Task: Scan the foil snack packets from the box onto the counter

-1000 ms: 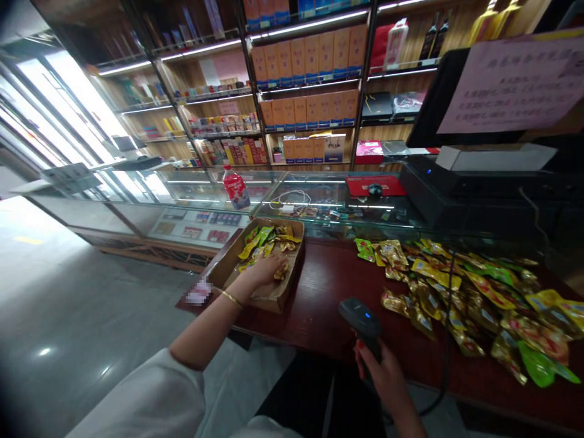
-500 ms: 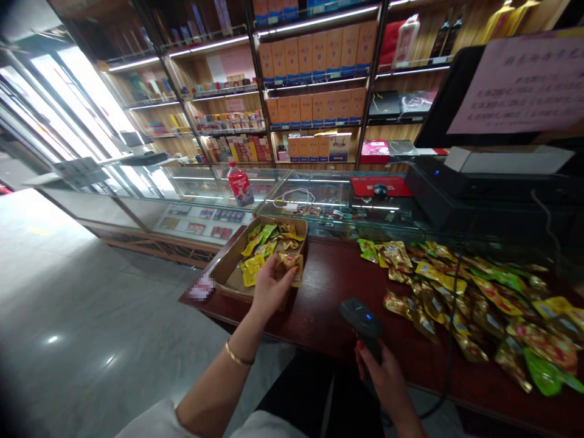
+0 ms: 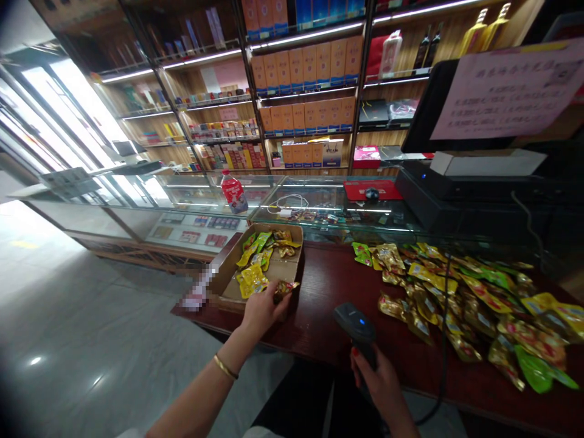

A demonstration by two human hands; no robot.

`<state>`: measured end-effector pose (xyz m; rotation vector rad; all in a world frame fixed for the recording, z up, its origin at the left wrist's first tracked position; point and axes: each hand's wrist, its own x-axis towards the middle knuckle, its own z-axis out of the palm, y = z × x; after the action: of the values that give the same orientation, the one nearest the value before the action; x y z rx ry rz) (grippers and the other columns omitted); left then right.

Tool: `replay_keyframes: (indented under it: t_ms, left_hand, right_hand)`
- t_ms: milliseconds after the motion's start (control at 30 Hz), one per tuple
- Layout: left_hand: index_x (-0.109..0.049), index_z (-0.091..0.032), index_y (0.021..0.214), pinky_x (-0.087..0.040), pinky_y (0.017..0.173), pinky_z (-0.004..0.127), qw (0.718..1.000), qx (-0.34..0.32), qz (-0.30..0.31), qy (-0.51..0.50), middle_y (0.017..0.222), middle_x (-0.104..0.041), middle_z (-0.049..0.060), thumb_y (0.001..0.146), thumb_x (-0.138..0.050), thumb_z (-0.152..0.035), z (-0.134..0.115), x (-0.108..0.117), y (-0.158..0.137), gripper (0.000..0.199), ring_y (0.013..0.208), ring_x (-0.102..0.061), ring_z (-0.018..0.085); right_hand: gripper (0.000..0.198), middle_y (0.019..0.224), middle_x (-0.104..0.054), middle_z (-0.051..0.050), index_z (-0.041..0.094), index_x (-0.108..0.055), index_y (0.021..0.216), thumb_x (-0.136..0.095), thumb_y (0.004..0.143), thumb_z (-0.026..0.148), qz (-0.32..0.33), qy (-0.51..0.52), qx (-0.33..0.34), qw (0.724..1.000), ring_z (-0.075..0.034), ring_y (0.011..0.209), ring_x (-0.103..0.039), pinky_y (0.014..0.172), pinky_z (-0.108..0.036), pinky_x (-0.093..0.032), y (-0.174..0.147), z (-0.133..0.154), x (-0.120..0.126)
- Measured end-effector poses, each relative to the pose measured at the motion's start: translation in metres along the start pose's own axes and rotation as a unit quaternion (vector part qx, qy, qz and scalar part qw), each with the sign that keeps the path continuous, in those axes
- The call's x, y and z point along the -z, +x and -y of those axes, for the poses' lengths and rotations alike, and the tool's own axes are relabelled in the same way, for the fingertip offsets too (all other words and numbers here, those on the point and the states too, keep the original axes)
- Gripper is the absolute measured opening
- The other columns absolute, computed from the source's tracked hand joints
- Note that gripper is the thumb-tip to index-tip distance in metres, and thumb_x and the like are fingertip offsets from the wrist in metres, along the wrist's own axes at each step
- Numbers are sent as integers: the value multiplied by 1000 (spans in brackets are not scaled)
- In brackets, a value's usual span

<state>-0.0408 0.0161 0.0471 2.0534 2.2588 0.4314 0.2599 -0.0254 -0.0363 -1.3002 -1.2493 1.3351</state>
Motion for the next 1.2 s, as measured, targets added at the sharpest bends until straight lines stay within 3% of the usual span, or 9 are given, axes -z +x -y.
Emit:
replay_keyframes:
  t_ms: [267, 367, 467, 533, 633, 767, 867, 967, 1200]
  left_hand:
    - [-66, -22, 123, -53, 77, 31, 992, -98, 13, -76, 90, -78, 12, 93, -61, -50, -6, -19, 6, 41, 85, -74, 27]
    - [-65, -22, 124, -54, 78, 34, 991, -81, 11, -105, 89, -77, 11, 91, -63, -50, -14, -17, 10, 43, 85, -73, 28]
    - [-65, -23, 123, -54, 85, 37, 984, -48, -53, -165, 96, -76, 11, 93, -60, -47, -31, -8, 5, 39, 91, -72, 28]
    - [-66, -24, 119, -53, 91, 39, 964, -56, -95, -240, 105, -75, 11, 93, -60, -44, -49, -3, -7, 33, 98, -71, 28]
    - [-63, -25, 119, -54, 89, 35, 912, -67, -77, -398, 108, -74, 10, 93, -60, -40, -81, -12, -29, 30, 96, -70, 25]
    - [-59, -23, 112, -54, 83, 30, 826, 4, -21, -564, 101, -72, 7, 95, -59, -38, -111, -51, -37, 23, 90, -68, 20]
    - [-55, -22, 113, -54, 87, 30, 774, 41, 25, -632, 104, -71, 6, 89, -64, -32, -111, -83, -21, 27, 96, -68, 19]
    - [-53, -22, 120, -53, 94, 32, 770, 87, 34, -632, 112, -70, 7, 84, -69, -27, -99, -102, 3, 40, 104, -68, 20]
    - [-53, -19, 141, -49, 107, 38, 746, 129, 31, -653, 138, -65, 13, 85, -70, -37, -84, -111, 26, 61, 123, -65, 25]
  right_hand:
    - [51, 59, -63, 2, 20, -68, 80, -69, 79, 71, -2, -3, -7, 1000, -15, 50, -56, 52, -28, -46, 3, -6, 3]
    - [50, 61, -65, 1, 20, -68, 80, -70, 79, 70, -2, 1, -9, 1000, -15, 49, -56, 52, -29, -46, 2, -5, 3]
    - [50, 59, -65, 2, 20, -69, 84, -71, 79, 70, -7, 8, -13, 1000, -15, 49, -56, 51, -28, -47, 1, -3, 2]
    - [52, 59, -65, 1, 20, -70, 85, -73, 77, 71, -14, 14, -18, 1000, -15, 50, -57, 49, -27, -47, 0, 0, 2]
    - [55, 60, -67, 0, 20, -71, 85, -74, 73, 74, -25, 23, -27, 999, -16, 49, -57, 46, -27, -47, -1, 3, 1]
    - [57, 57, -65, 0, 20, -68, 79, -71, 74, 77, -29, 29, -35, 999, -16, 47, -57, 46, -28, -46, -2, 7, 3]
    - [55, 57, -63, 2, 20, -70, 87, -68, 78, 74, -25, 34, -29, 999, -16, 47, -56, 48, -28, -46, -2, 14, 3]
    - [59, 60, -63, 3, 19, -70, 99, -68, 79, 74, -20, 39, -17, 999, -15, 47, -55, 50, -29, -46, -3, 20, 0]
    - [53, 62, -62, 3, 21, -64, 86, -65, 82, 74, -26, 29, -10, 999, -13, 48, -54, 50, -27, -46, -4, 20, -5]
